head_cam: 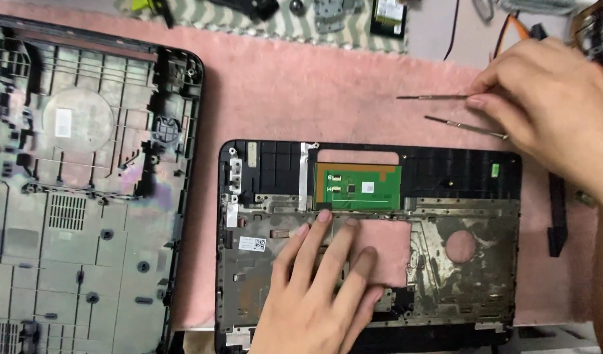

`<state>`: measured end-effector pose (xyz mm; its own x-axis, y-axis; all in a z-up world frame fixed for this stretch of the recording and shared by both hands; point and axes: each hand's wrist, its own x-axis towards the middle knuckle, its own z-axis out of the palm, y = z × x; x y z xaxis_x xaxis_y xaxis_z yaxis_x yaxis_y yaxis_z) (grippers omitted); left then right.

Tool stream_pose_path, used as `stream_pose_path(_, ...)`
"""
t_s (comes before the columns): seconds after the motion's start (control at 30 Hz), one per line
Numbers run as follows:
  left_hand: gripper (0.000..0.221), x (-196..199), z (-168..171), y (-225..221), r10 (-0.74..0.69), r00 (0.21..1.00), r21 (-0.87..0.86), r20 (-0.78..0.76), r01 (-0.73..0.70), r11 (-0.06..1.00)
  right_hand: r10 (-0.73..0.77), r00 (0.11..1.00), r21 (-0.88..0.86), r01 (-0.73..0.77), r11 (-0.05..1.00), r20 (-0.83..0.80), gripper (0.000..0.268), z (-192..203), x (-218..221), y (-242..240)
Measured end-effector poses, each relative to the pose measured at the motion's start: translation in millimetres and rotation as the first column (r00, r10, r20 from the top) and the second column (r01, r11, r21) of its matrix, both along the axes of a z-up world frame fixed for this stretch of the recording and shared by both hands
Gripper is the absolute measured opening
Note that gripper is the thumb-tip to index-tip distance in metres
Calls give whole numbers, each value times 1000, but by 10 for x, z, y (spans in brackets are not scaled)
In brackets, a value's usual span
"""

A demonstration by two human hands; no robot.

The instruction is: The person is disassembling the palm rest assembly of a laptop by removing screws and internal components.

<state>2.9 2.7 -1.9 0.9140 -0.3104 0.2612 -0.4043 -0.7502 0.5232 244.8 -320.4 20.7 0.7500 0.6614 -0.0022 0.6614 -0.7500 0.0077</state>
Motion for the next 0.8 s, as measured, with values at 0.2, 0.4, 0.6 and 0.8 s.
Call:
stream_pose_path(0.2,36,-11,27,-17,8,1000,25,-28,-7,1000,0,992,180,22,983,-127,14,-130,-8,-59)
stream_pose_path(0.4,36,1,47,-7,8,1000,28,-24,-8,1000,65,996,135,-57,989,-56,14,-303,-52,-311)
stream_pose_path(0.6,36,-6,45,-21,6,999,25,-53,-5,1000,-270,897,374,398,837,-349,32,-397,-290,-608)
stream_pose_path(0.8,35,1,5,-35,26,1000,75,1,-26,997,-221,950,456,300,838,-219,11,123,-482,233)
